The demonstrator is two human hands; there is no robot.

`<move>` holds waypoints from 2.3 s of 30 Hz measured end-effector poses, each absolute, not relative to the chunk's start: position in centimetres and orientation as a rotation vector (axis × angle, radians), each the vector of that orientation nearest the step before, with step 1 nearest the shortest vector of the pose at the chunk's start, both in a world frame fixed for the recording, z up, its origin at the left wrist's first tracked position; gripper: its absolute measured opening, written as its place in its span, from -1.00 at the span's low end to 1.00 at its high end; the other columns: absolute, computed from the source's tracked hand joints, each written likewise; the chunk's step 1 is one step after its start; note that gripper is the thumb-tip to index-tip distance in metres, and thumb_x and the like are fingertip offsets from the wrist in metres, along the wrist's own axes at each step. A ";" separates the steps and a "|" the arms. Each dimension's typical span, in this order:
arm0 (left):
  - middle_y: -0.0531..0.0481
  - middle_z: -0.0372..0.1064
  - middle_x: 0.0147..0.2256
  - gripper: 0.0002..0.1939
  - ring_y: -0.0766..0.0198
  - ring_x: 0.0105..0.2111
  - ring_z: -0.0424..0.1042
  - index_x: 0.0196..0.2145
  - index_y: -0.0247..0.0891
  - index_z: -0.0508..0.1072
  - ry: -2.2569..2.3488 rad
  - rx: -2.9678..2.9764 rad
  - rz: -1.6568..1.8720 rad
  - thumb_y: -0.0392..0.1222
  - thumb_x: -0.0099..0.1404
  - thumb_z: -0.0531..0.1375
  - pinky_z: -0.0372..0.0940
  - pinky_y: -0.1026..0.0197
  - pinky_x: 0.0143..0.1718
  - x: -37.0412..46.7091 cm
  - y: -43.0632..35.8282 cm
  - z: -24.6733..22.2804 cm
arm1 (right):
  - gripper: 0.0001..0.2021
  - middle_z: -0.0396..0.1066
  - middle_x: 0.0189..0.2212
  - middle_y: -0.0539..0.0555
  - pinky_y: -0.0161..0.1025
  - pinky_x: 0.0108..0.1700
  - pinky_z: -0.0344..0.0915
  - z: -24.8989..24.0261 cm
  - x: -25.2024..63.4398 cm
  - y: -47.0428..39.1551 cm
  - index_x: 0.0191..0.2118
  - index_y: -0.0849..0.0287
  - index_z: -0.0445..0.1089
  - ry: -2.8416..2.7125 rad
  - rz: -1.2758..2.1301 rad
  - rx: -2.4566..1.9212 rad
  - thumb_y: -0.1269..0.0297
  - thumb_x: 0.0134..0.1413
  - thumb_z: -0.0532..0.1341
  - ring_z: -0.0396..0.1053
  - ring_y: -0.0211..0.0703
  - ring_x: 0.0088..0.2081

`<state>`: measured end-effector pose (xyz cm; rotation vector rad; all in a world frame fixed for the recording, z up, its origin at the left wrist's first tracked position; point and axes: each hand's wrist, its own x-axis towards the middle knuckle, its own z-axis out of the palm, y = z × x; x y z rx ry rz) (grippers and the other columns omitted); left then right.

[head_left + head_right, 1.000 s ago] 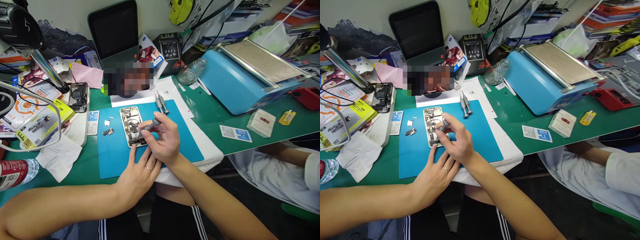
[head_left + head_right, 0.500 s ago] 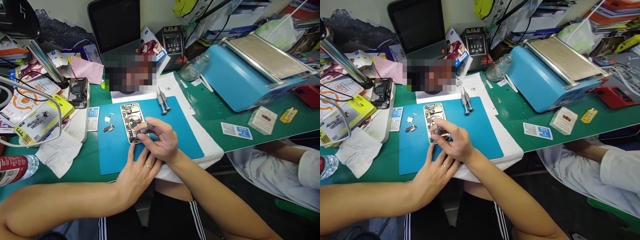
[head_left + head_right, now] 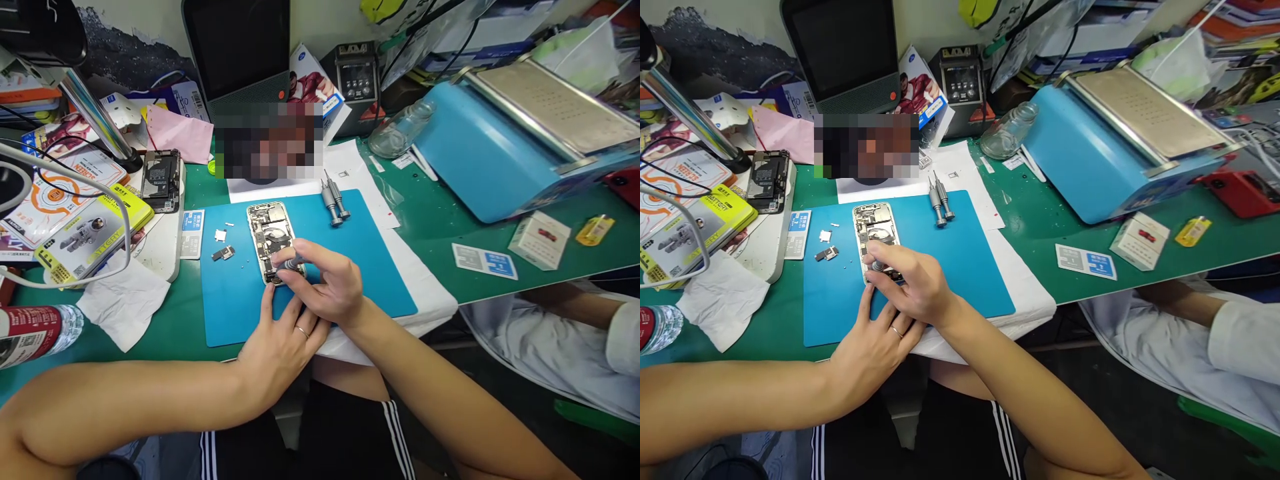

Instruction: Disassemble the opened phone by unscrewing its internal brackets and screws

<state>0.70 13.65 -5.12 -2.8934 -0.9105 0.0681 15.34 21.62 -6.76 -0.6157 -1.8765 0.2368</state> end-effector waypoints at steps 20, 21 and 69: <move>-0.20 0.29 0.30 -0.47 -0.05 0.30 0.25 0.38 -0.21 0.26 -0.894 -2.903 0.122 -0.21 0.50 0.05 0.29 -0.36 0.28 0.6 13.7 -5.0 | -0.34 0.61 -0.14 0.10 -0.21 -0.23 0.62 -6.3 14.9 22.1 0.38 0.00 0.16 -1.871 0.078 -0.599 0.43 0.24 0.31 0.59 -0.14 -0.19; -0.20 0.29 0.30 -0.47 -0.06 0.31 0.24 0.38 -0.21 0.25 -0.897 -2.901 0.123 -0.21 0.50 0.06 0.28 -0.36 0.29 0.6 13.7 -5.0 | -0.35 0.61 -0.12 0.09 -0.21 -0.23 0.61 -6.3 14.9 22.1 0.38 -0.03 0.16 -1.868 0.098 -0.615 0.44 0.24 0.31 0.58 -0.15 -0.19; -0.19 0.31 0.30 -0.48 -0.10 0.32 0.25 0.38 -0.24 0.25 -0.879 -2.924 0.133 -0.22 0.52 0.00 0.28 -0.39 0.28 0.6 14.0 -4.8 | -0.32 0.62 -0.09 0.15 -0.20 -0.17 0.65 -6.2 15.1 21.8 0.39 0.09 0.18 -1.881 0.024 -0.670 0.55 0.18 0.26 0.60 -0.12 -0.11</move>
